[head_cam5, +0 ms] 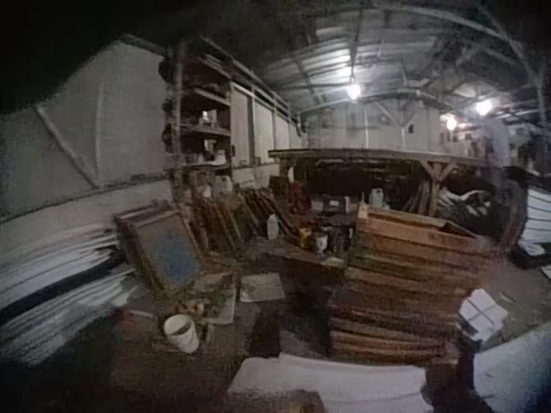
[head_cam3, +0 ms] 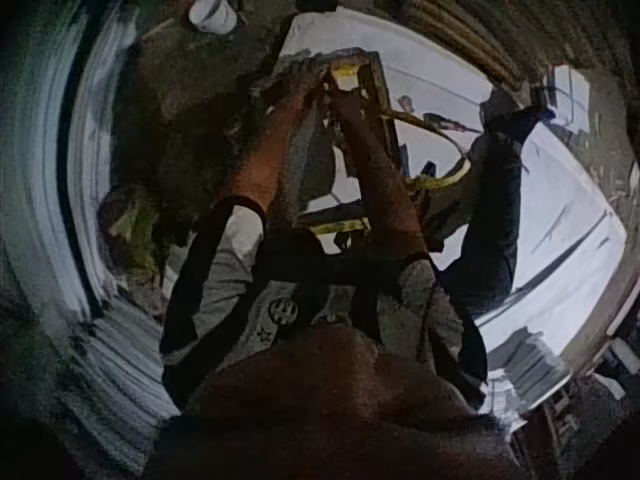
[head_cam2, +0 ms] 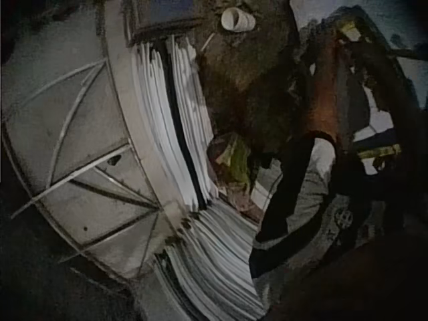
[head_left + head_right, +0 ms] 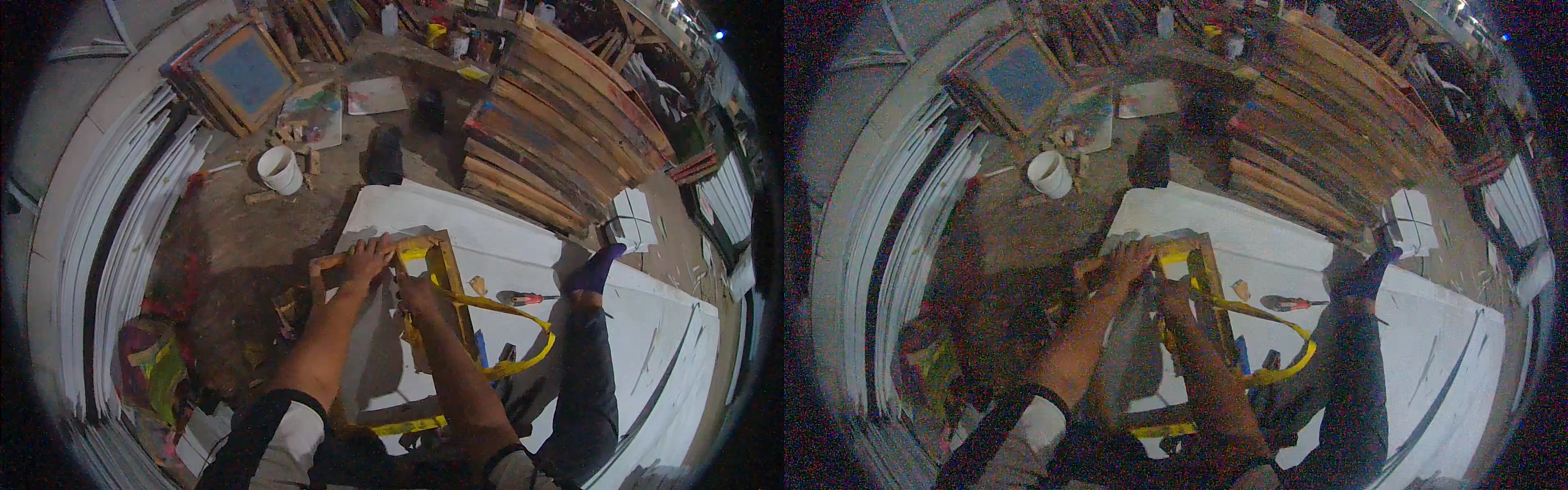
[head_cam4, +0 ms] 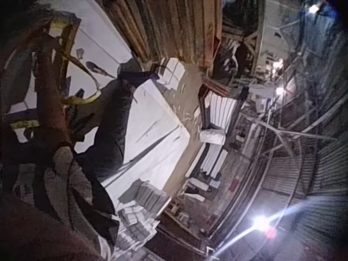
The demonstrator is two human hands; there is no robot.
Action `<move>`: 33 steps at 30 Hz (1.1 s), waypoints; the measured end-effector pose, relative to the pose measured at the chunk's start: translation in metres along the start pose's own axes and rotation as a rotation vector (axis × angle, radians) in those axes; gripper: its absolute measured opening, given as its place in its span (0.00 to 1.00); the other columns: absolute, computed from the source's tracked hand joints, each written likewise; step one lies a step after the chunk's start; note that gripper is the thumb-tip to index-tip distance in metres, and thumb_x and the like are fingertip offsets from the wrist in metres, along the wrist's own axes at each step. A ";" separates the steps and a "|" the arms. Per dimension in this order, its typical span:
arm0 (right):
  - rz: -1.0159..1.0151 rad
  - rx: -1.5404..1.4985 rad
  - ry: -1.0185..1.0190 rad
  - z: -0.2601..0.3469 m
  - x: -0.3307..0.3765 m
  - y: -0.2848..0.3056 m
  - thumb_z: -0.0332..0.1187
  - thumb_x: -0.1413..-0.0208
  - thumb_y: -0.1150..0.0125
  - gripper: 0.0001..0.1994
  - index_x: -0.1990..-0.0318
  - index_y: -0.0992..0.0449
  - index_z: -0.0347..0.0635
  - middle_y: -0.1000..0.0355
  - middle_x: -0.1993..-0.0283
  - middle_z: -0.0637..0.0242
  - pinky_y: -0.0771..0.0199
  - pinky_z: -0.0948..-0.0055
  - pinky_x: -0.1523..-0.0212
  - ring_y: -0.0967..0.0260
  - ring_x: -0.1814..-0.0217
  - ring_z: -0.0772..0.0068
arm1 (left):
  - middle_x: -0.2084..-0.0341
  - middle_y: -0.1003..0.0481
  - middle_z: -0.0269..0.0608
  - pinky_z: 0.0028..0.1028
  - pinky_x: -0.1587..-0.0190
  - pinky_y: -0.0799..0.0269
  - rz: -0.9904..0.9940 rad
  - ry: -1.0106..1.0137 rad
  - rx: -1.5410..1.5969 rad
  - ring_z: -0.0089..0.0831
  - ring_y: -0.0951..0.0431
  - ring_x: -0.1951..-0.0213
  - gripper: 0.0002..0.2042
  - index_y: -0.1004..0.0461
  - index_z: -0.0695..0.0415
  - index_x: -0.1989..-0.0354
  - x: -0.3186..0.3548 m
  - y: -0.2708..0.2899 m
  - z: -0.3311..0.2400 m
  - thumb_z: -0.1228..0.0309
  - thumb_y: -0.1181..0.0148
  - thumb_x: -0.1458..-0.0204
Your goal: The person sits on the floor in a workshop and removes yellow tape from a wooden frame. They use a blue utility knife to cut the tape and a screwdriver to pry it off the wood, peeling the strips away by hand.
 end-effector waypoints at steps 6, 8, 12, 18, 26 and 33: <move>0.076 0.001 0.141 0.077 0.068 0.058 0.38 0.37 0.43 0.14 0.49 0.26 0.40 0.30 0.72 0.64 0.33 0.70 0.77 0.32 0.76 0.71 | 0.43 0.29 0.51 0.54 0.42 0.31 0.058 0.091 -0.109 0.58 0.30 0.42 0.28 0.36 0.50 0.33 0.043 -0.032 0.057 0.50 0.49 0.38; 0.011 -0.249 -0.170 0.057 0.109 0.108 0.40 0.36 0.44 0.15 0.48 0.26 0.40 0.30 0.71 0.67 0.33 0.70 0.76 0.32 0.75 0.72 | 0.43 0.30 0.54 0.53 0.41 0.32 0.075 0.033 -0.106 0.58 0.30 0.42 0.26 0.35 0.52 0.35 0.023 0.011 0.000 0.52 0.50 0.37; -0.089 -0.526 -0.340 0.077 0.180 0.158 0.44 0.33 0.46 0.17 0.53 0.25 0.39 0.32 0.72 0.72 0.34 0.72 0.74 0.34 0.74 0.76 | 0.43 0.30 0.55 0.52 0.41 0.32 -0.018 0.052 -0.226 0.56 0.31 0.41 0.23 0.34 0.54 0.36 0.034 0.008 0.029 0.56 0.52 0.35; -0.090 -0.787 -0.723 0.127 0.216 0.230 0.43 0.33 0.47 0.17 0.60 0.24 0.36 0.30 0.72 0.72 0.35 0.73 0.72 0.36 0.74 0.79 | 0.47 0.28 0.55 0.50 0.48 0.26 0.044 0.003 -0.190 0.53 0.27 0.44 0.24 0.33 0.59 0.39 0.031 0.054 0.017 0.54 0.48 0.36; -0.032 -0.882 -0.500 0.192 0.195 0.224 0.41 0.32 0.47 0.15 0.62 0.24 0.37 0.32 0.75 0.72 0.37 0.74 0.74 0.37 0.76 0.80 | 0.70 0.22 0.46 0.46 0.71 0.20 -0.332 -0.116 -0.233 0.49 0.18 0.70 0.27 0.29 0.55 0.42 0.057 0.199 0.110 0.48 0.42 0.41; -0.076 -0.900 -0.431 0.268 0.238 0.253 0.39 0.31 0.47 0.13 0.61 0.24 0.39 0.34 0.75 0.74 0.40 0.78 0.78 0.39 0.78 0.83 | 0.77 0.21 0.46 0.45 0.75 0.20 -0.310 0.079 -0.549 0.45 0.17 0.75 0.25 0.30 0.48 0.39 0.073 0.377 0.121 0.45 0.49 0.38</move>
Point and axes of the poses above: each hand's wrist, its own x-axis away from the middle knuckle, its own y-axis out of the back of the hand, z = x × y, the point moved 4 cm from there along -x, towards the middle knuckle
